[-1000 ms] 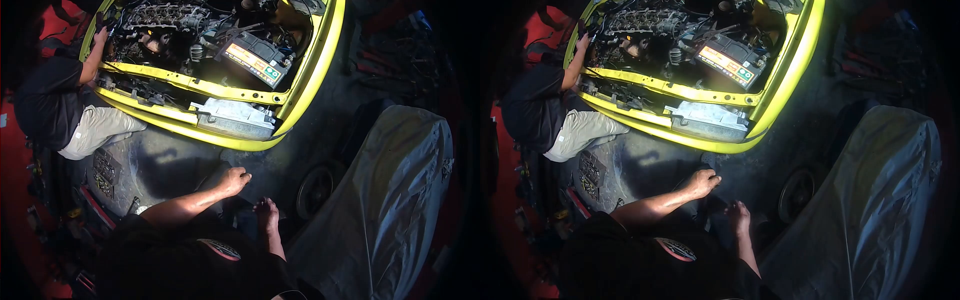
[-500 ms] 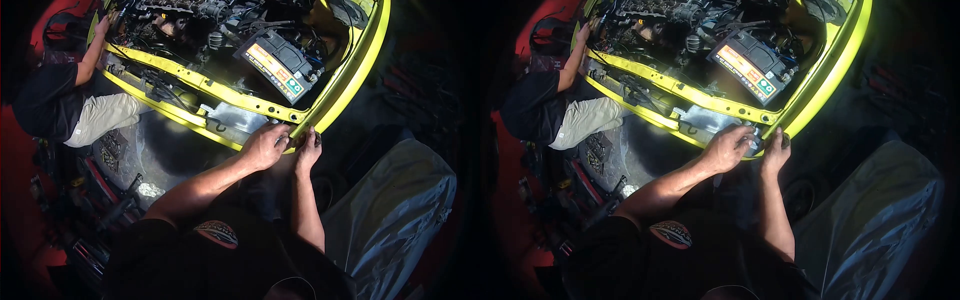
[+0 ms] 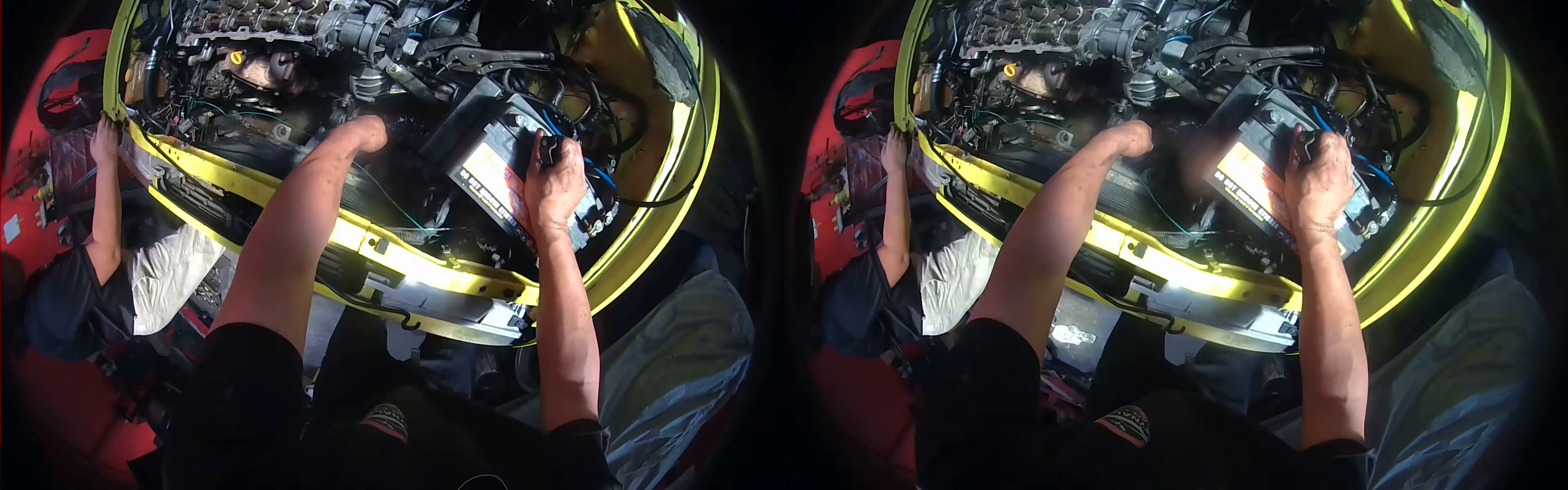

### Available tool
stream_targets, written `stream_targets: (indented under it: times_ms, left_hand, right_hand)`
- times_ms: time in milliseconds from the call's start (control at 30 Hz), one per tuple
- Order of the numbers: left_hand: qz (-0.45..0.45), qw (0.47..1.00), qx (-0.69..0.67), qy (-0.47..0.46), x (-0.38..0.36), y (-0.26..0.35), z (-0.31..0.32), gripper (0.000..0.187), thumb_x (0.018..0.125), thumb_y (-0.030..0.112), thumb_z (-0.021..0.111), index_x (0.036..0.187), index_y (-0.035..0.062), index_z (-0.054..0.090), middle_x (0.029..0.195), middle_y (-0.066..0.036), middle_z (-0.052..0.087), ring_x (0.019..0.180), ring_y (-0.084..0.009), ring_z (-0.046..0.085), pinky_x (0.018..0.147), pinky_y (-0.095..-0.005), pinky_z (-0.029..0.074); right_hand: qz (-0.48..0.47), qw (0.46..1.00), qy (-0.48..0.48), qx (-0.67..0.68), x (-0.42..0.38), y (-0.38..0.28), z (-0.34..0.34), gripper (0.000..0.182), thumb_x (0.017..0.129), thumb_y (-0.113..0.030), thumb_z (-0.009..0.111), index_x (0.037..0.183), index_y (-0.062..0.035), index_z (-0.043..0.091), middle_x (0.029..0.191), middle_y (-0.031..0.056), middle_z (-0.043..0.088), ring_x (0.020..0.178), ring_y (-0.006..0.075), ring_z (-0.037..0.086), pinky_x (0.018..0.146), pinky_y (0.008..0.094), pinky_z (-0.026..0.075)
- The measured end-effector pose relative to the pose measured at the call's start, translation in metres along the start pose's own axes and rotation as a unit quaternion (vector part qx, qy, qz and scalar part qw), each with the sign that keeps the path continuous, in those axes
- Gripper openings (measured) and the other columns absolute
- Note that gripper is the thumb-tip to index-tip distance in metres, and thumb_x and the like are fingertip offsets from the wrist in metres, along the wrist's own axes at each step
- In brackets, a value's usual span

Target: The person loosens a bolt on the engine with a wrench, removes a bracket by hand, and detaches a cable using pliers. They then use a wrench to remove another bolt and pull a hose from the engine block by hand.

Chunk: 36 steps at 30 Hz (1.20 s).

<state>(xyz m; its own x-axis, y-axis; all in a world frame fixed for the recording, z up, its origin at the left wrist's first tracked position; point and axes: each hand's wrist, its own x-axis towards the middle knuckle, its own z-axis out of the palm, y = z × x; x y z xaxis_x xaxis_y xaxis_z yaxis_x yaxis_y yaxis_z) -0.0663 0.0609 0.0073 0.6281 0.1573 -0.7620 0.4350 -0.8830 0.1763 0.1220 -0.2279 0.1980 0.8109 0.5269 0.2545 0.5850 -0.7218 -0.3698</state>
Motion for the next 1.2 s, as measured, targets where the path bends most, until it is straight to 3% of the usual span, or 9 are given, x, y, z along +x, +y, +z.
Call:
stream_targets:
  times_ms: [100, 300, 433, 500, 600, 733, 1200]
  left_hand:
    - [0.046, 0.993, 0.062, -0.087, 0.099, -0.034, 0.044, 0.029, 0.088, 0.02, 0.058, 0.108, 0.0028, 0.071, 0.101, -0.02, 0.072, 0.099, -0.0361, 0.069, 0.086, -0.044, 0.055]
    - [0.06, 0.992, 0.076, -0.085, 0.231, -0.056, 0.123, 0.03, 0.088, 0.022, 0.059, 0.108, 0.0035, 0.071, 0.101, -0.019, 0.072, 0.098, -0.0354, 0.069, 0.086, -0.0439, 0.055]
    - [0.032, 0.997, 0.054, -0.042, 0.255, -0.09, 0.153, 0.03, 0.088, 0.023, 0.059, 0.108, 0.0041, 0.072, 0.101, -0.018, 0.072, 0.098, -0.0349, 0.069, 0.086, -0.0438, 0.055]
    - [0.026, 0.998, 0.048, -0.028, 0.276, -0.102, 0.164, 0.03, 0.088, 0.023, 0.06, 0.107, 0.0043, 0.072, 0.101, -0.018, 0.072, 0.098, -0.0346, 0.069, 0.086, -0.0437, 0.055]
    - [0.02, 0.999, 0.035, -0.008, 0.304, -0.113, 0.185, 0.03, 0.088, 0.024, 0.06, 0.107, 0.0047, 0.072, 0.101, -0.018, 0.072, 0.098, -0.0343, 0.069, 0.086, -0.0437, 0.055]
    - [0.016, 0.999, 0.018, 0.023, 0.321, -0.121, 0.205, 0.03, 0.087, 0.025, 0.061, 0.107, 0.0052, 0.072, 0.101, -0.017, 0.072, 0.098, -0.0338, 0.069, 0.086, -0.0436, 0.055]
    - [0.019, 0.998, -0.017, 0.06, 0.321, -0.105, 0.277, 0.031, 0.087, 0.028, 0.063, 0.107, 0.007, 0.073, 0.101, -0.015, 0.073, 0.097, -0.0321, 0.07, 0.085, -0.0433, 0.055]
  right_hand:
    - [-0.008, 1.0, 0.004, -0.022, -0.002, 0.002, 0.003, 0.027, 0.087, -0.026, 0.073, 0.084, -0.0064, 0.055, 0.083, 0.0131, 0.06, 0.077, 0.0358, 0.062, 0.067, 0.0442, 0.051]
    - [-0.031, 0.998, -0.002, -0.05, -0.004, 0.002, 0.003, 0.017, 0.084, -0.003, 0.074, 0.094, -0.0021, 0.061, 0.08, 0.0112, 0.06, 0.067, 0.0262, 0.059, 0.061, 0.0355, 0.048]
    - [-0.009, 0.998, -0.021, -0.064, -0.009, 0.003, -0.001, 0.014, 0.088, -0.005, 0.067, 0.097, 0.0026, 0.06, 0.082, 0.0142, 0.062, 0.074, 0.0303, 0.061, 0.071, 0.0393, 0.05]
    - [0.02, 0.998, -0.053, -0.036, -0.019, 0.009, -0.01, 0.019, 0.088, -0.01, 0.065, 0.102, 0.0025, 0.058, 0.088, 0.0141, 0.06, 0.082, 0.0307, 0.06, 0.083, 0.0461, 0.048]
    - [0.013, 0.991, -0.128, -0.043, -0.015, 0.011, -0.024, 0.019, 0.091, -0.021, 0.062, 0.095, -0.0041, 0.055, 0.085, 0.0116, 0.057, 0.079, 0.0288, 0.054, 0.081, 0.0454, 0.044]
    - [0.037, 0.989, -0.125, -0.064, -0.011, 0.007, -0.022, 0.025, 0.089, -0.03, 0.062, 0.08, -0.0088, 0.052, 0.079, 0.0101, 0.052, 0.072, 0.0257, 0.048, 0.069, 0.0403, 0.039]
    - [0.034, 0.973, -0.213, -0.081, -0.005, 0.007, -0.026, 0.024, 0.087, -0.029, 0.064, 0.08, -0.008, 0.054, 0.077, 0.0098, 0.053, 0.071, 0.0263, 0.05, 0.069, 0.0406, 0.04]
